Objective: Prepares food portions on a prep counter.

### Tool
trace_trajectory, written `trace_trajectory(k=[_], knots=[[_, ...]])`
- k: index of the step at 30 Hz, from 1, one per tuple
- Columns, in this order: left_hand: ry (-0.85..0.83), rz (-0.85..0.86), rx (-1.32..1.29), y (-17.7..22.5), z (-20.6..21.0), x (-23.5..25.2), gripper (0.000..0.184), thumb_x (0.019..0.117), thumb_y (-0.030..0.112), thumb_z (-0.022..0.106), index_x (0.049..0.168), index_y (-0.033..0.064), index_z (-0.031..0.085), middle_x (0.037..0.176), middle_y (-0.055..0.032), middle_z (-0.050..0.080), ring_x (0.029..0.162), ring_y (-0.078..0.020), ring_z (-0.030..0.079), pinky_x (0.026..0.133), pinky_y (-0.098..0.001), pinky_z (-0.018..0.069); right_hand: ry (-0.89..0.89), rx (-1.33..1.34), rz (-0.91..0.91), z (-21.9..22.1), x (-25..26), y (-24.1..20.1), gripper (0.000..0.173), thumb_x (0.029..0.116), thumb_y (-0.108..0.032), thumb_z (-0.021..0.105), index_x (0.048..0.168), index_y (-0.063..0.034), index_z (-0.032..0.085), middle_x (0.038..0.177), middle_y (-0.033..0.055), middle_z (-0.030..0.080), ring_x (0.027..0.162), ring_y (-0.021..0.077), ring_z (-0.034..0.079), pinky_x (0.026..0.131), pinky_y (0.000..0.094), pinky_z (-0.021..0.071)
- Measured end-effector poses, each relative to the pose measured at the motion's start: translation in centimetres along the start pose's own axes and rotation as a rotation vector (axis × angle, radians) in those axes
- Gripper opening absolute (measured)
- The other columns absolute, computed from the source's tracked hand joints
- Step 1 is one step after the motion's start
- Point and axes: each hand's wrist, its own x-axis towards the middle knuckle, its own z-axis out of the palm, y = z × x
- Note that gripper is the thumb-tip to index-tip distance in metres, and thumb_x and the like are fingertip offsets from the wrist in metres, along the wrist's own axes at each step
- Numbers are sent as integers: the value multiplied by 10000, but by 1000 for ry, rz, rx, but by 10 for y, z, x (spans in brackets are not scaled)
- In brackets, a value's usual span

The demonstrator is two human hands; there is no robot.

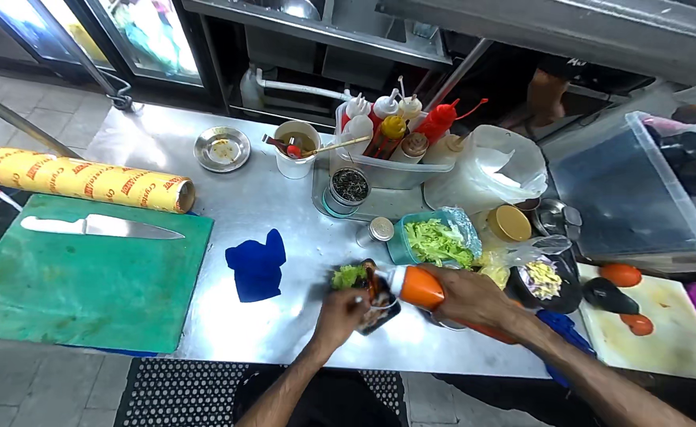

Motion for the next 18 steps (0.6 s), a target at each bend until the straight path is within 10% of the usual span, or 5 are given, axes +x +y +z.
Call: trace_trajectory(k=[8, 11, 15, 18], knots=[[52, 284, -401, 78, -54, 7, 1107, 763, 312, 911, 1575, -30, 241, 1478, -179, 542, 1348, -311, 554, 1094, -455, 524, 635, 1096, -354, -2, 11, -58, 1055, 590, -406, 984, 1467, -164, 449, 1258, 8, 671, 1134, 100, 665, 982, 338, 592], [149, 369, -323, 107, -50, 8, 1078, 660, 242, 977, 1483, -87, 363, 1389, -165, 598, 1269, -229, 610, 1086, -396, 538, 773, 1189, -661, -4, 24, -113, 963, 721, -338, 921, 1478, -13, 423, 1385, 107, 603, 1278, 149, 591, 1102, 368, 518], [499, 386, -56, 101, -76, 30, 983, 513, 231, 1010, 1315, -90, 542, 1231, -134, 689, 1145, -140, 671, 1034, -326, 562, 710, 917, -719, -10, 46, -132, 920, 750, -417, 891, 1520, -141, 470, 1520, 201, 435, 1399, 345, 429, 1144, 517, 420], [533, 394, 26, 74, -111, 66, 993, 508, 156, 993, 1327, -143, 518, 1250, -211, 670, 1164, -192, 664, 1039, -355, 550, 693, 838, -581, -32, 71, -107, 666, 789, -353, 880, 1393, -196, 648, 1387, 150, 574, 1263, 330, 532, 1060, 512, 471]])
